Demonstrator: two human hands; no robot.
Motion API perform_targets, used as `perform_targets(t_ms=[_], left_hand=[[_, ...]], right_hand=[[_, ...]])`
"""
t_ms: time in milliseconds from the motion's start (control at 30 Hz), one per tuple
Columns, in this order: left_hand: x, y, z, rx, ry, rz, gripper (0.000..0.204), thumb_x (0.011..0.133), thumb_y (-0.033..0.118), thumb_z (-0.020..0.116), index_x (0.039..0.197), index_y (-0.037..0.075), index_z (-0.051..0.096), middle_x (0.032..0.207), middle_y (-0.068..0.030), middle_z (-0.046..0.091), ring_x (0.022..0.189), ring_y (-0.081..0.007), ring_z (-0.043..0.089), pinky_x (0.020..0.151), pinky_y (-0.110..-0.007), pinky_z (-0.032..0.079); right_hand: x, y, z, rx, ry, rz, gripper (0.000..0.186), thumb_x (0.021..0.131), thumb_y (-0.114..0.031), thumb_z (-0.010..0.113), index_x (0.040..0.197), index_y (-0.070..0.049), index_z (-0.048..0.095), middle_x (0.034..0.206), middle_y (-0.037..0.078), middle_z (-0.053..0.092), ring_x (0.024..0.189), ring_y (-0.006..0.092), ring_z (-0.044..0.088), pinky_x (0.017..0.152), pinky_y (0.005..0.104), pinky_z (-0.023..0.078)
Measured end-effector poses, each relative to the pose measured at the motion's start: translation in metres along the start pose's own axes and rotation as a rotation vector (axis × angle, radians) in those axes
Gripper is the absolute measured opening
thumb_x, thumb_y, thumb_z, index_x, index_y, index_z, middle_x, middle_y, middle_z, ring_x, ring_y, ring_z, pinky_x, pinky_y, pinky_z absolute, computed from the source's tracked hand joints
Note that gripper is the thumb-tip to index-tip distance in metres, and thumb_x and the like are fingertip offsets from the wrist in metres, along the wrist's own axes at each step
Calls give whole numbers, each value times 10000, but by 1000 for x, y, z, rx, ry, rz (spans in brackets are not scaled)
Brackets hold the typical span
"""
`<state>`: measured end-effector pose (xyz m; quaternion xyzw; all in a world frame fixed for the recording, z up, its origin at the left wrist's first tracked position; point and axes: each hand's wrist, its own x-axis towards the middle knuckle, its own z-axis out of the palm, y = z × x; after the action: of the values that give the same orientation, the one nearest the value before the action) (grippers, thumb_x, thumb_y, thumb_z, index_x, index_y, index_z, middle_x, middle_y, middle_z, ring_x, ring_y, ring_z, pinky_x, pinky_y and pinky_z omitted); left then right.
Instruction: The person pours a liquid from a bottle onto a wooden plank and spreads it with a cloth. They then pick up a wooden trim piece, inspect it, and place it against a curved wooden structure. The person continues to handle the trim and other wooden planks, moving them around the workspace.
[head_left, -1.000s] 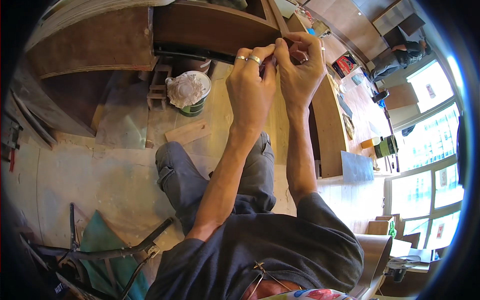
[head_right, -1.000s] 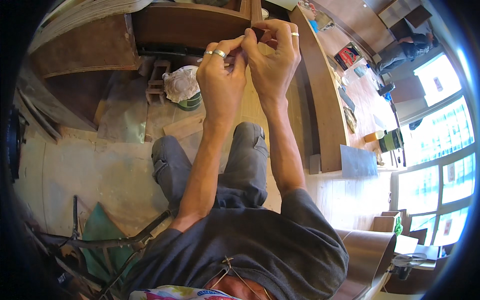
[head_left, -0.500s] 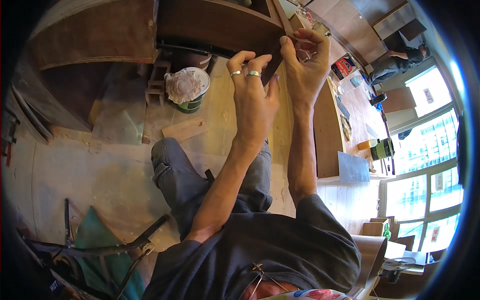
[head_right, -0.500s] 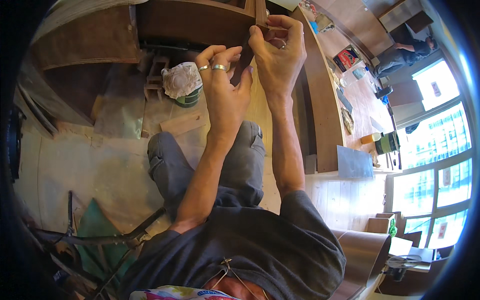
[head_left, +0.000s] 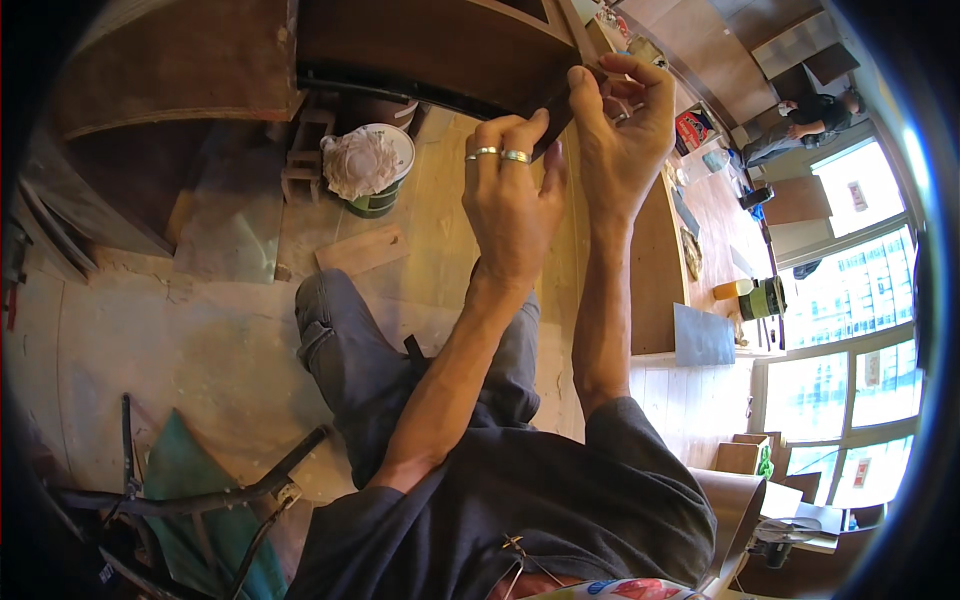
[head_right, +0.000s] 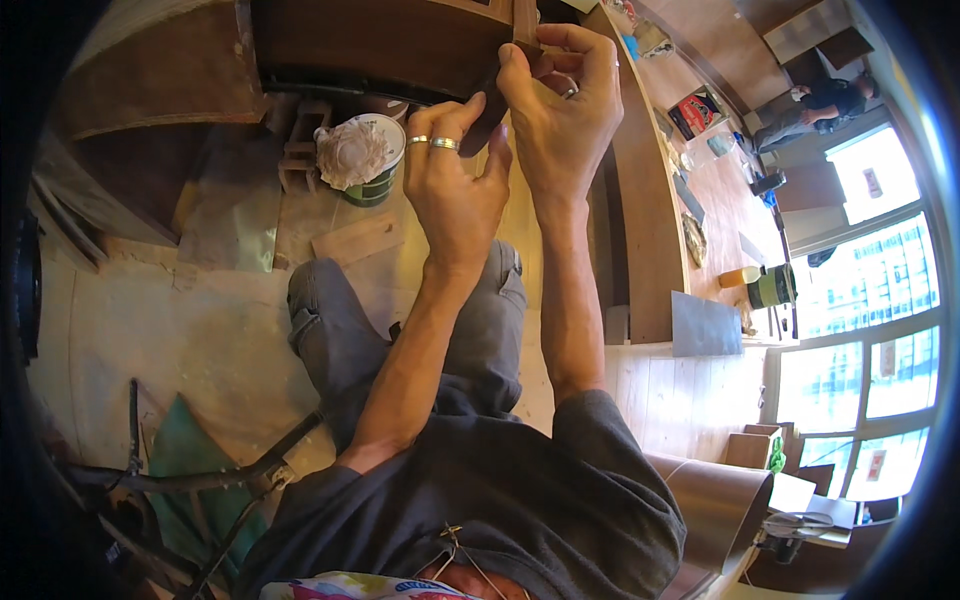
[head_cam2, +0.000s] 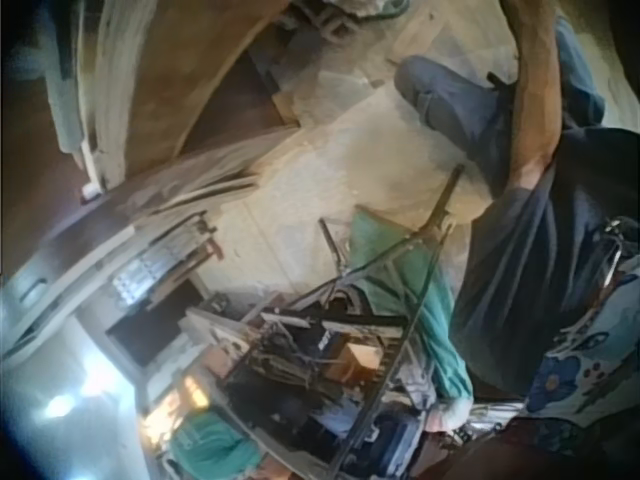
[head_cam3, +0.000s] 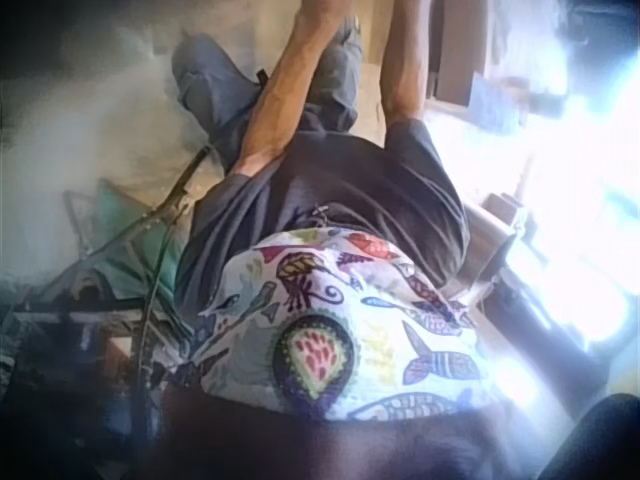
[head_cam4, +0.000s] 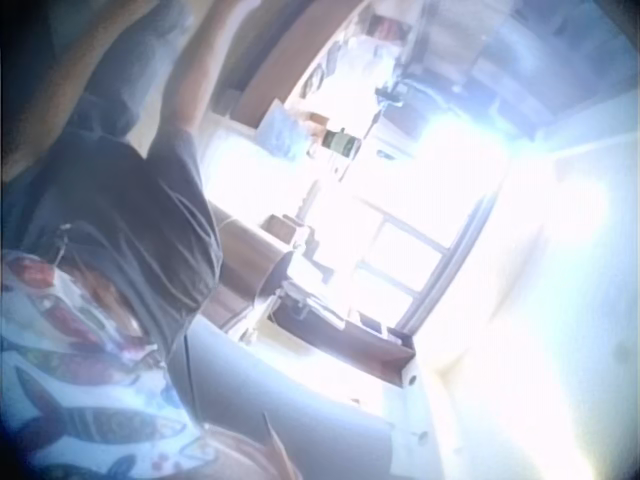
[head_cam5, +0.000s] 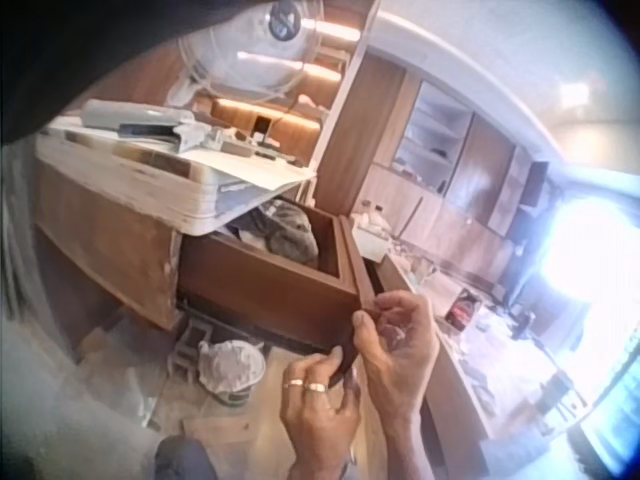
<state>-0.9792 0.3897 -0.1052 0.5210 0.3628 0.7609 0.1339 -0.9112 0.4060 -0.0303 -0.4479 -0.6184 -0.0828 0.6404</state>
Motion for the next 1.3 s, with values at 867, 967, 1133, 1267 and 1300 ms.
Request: perform_targets(t_ms=[867, 967, 1133, 1267, 1300], left_hand=[[-1, -9, 5, 35, 78, 75, 443, 691, -60, 790, 1113, 67, 744, 949, -80, 645, 850, -242, 639, 749, -347, 533], [-2, -10, 6, 38, 83, 78, 445, 691, -57, 794, 1115, 70, 745, 944, -77, 641, 846, -240, 639, 747, -346, 533], [-2, -11, 7, 47, 74, 62, 436, 692, -52, 798, 1108, 71, 749, 947, -78, 638, 846, -237, 639, 743, -348, 533], [-1, -12, 9, 53, 89, 87, 433, 706, -44, 796, 1117, 68, 727, 949, -81, 638, 861, -237, 637, 741, -350, 533], [-2, -13, 9, 71, 86, 90, 428, 711, -40, 797, 1118, 64, 718, 950, -83, 637, 864, -239, 636, 742, -351, 533]], right_hand=[[0, 5, 0, 77, -13, -68, 299, 829, -41, 812, 1062, -31, 625, 936, 19, 638, 787, 37, 563, 618, 172, 461], [0, 8, -1, 91, -29, -61, 306, 829, -37, 811, 1069, -30, 622, 949, 20, 642, 784, 37, 562, 623, 172, 463], [-3, 10, -4, 99, -39, -41, 327, 834, -22, 802, 1098, -39, 610, 1024, 23, 645, 811, 50, 564, 653, 184, 474], [-8, 12, -6, 143, -86, -14, 405, 836, -18, 800, 1176, -47, 581, 1110, 37, 624, 884, 77, 571, 729, 212, 488], [-9, 14, -6, 157, -92, -15, 425, 836, -19, 801, 1194, -48, 573, 1128, 40, 615, 899, 83, 572, 747, 219, 490]])
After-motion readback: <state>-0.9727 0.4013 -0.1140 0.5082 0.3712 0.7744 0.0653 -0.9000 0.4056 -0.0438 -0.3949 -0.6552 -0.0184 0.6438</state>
